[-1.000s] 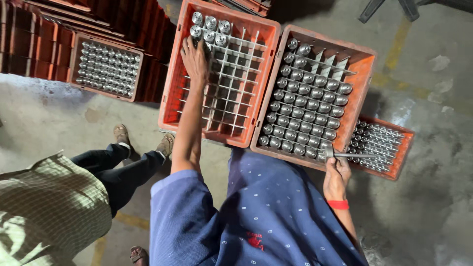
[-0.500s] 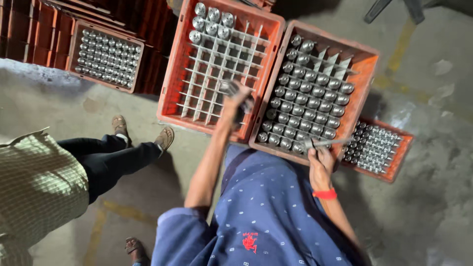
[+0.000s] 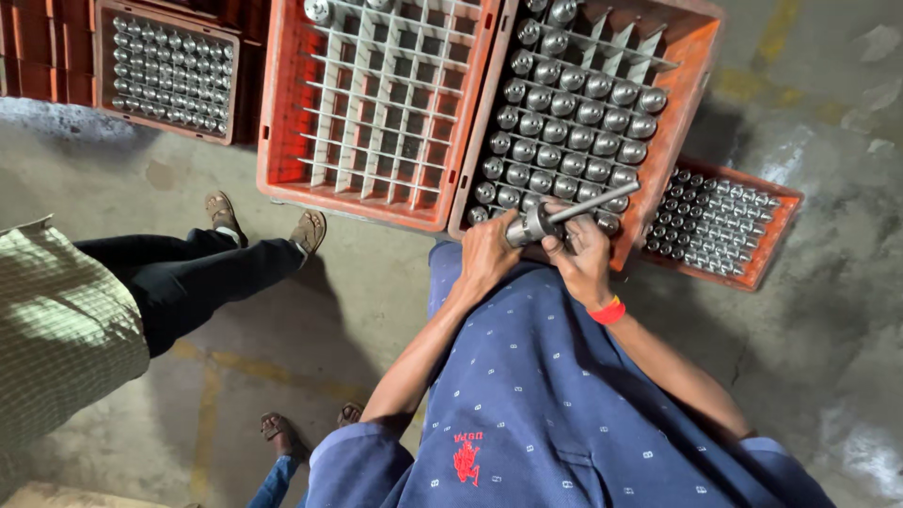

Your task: The person repeatedly picks small metal parts from a red crate and places them into a second red crate with a grid insert. The person uses both hands to handle the parts and occasionally uses a metal rod to adjust or move parts within the crate. The task continues throughout the clip with no visible completion.

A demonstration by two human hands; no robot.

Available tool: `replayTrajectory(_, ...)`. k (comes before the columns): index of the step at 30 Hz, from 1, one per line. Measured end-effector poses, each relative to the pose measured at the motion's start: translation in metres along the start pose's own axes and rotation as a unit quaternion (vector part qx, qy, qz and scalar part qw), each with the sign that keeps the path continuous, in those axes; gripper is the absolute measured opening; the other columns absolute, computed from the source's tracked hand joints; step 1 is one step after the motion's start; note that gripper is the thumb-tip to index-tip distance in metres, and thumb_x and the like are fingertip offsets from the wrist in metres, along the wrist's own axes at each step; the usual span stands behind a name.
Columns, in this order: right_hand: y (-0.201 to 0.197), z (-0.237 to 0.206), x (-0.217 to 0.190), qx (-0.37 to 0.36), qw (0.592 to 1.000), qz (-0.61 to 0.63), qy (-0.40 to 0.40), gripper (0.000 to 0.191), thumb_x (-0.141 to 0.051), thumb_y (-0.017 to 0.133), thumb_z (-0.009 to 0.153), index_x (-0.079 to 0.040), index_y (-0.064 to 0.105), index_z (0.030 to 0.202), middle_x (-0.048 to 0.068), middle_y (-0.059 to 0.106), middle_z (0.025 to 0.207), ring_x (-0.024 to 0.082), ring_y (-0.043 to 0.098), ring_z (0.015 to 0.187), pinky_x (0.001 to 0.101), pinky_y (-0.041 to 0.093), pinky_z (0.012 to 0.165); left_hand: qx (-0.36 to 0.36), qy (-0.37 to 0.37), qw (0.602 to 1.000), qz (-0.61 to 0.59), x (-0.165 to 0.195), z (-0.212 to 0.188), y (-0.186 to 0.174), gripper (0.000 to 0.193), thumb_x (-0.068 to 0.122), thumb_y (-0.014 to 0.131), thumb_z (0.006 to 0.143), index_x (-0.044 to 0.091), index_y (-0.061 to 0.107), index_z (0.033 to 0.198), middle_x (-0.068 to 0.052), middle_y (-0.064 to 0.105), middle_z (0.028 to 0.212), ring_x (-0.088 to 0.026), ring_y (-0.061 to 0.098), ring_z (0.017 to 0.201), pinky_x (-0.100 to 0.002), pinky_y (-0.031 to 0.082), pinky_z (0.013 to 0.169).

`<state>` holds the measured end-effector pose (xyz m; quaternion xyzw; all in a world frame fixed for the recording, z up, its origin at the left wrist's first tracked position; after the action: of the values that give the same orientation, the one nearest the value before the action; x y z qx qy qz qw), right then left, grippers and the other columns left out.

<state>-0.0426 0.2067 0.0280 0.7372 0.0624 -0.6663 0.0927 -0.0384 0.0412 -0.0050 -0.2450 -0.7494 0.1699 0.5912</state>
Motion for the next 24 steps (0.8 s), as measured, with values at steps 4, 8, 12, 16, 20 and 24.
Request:
replayTrajectory(4, -0.011, -0.006, 0.020, -0.037, 0.999, 0.039, 0.008, 0.052, -0.017, 0.074, 0.098, 0.005, 0.053, 0.139, 0.015, 0.055, 0.149, 0.023, 0.054, 0.138, 0.0357, 0.043, 0.117, -0.070, -0.006, 0.998, 0.006, 0.003, 0.002, 0.008, 0.041, 0.021, 0.082, 0.071, 0.008, 0.068, 0.108, -0.023, 0.073, 0.086, -0.045, 0.070, 0.085, -0.053, 0.053, 0.072)
replayTrajectory(8, -0.037, -0.009, 0.041, -0.019, 0.995, 0.067, 0.069, 0.048, -0.011, 0.074, 0.095, 0.005, 0.057, 0.136, 0.014, 0.061, 0.142, 0.021, 0.059, 0.130, 0.0338, 0.045, 0.113, -0.133, 0.019, 0.991, -0.015, 0.004, 0.008, 0.012, 0.051, 0.043, 0.083, 0.076, 0.007, 0.069, 0.109, -0.024, 0.073, 0.087, -0.043, 0.072, 0.084, -0.052, 0.055, 0.073)
replayTrajectory(12, -0.076, -0.011, 0.055, 0.206, 0.972, 0.087, 0.080, 0.036, -0.004, 0.070, 0.102, 0.006, 0.063, 0.136, 0.009, 0.065, 0.126, 0.016, 0.060, 0.114, 0.0302, 0.047, 0.102, -0.118, 0.083, 0.987, 0.075, -0.002, 0.056, 0.006, 0.070, 0.058, 0.078, 0.079, 0.008, 0.063, 0.127, -0.025, 0.073, 0.086, -0.043, 0.071, 0.081, -0.053, 0.055, 0.071)
replayTrajectory(16, -0.108, -0.020, 0.047, 0.288, 0.947, 0.145, 0.000, 0.033, -0.004, 0.066, 0.102, 0.003, 0.061, 0.133, 0.006, 0.066, 0.125, 0.013, 0.061, 0.115, 0.0279, 0.047, 0.105, -0.008, 0.151, 0.973, 0.175, 0.000, 0.158, -0.007, 0.073, 0.054, 0.072, 0.091, 0.007, 0.048, 0.142, -0.024, 0.070, 0.105, -0.042, 0.071, 0.077, -0.052, 0.055, 0.064)
replayTrajectory(20, -0.105, -0.031, 0.045, 0.303, 0.942, 0.141, -0.021, 0.031, -0.001, 0.064, 0.102, 0.004, 0.061, 0.132, 0.006, 0.066, 0.125, 0.013, 0.060, 0.115, 0.0277, 0.047, 0.106, 0.050, 0.252, 0.939, 0.228, 0.029, 0.230, -0.014, 0.071, 0.004, 0.061, 0.084, 0.012, 0.046, 0.153, -0.018, 0.061, 0.130, -0.040, 0.067, 0.107, -0.045, 0.057, 0.084)
replayTrajectory(24, -0.091, -0.040, 0.055, 0.316, 0.936, 0.156, 0.028, 0.034, 0.001, 0.063, 0.099, 0.005, 0.061, 0.133, 0.006, 0.064, 0.124, 0.013, 0.059, 0.111, 0.0273, 0.046, 0.102, 0.080, 0.332, 0.918, 0.202, 0.047, 0.231, -0.013, 0.064, -0.006, 0.059, 0.080, 0.012, 0.055, 0.141, -0.018, 0.060, 0.136, -0.040, 0.060, 0.117, -0.043, 0.052, 0.097)
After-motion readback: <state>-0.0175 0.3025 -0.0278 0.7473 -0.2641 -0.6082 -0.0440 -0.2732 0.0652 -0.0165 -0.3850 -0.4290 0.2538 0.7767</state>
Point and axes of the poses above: each hand's wrist, its own z-axis towards the middle knuckle, its own y-axis out of the palm, x = y × z, the point moved 4 cm from there along z, towards the middle knuckle
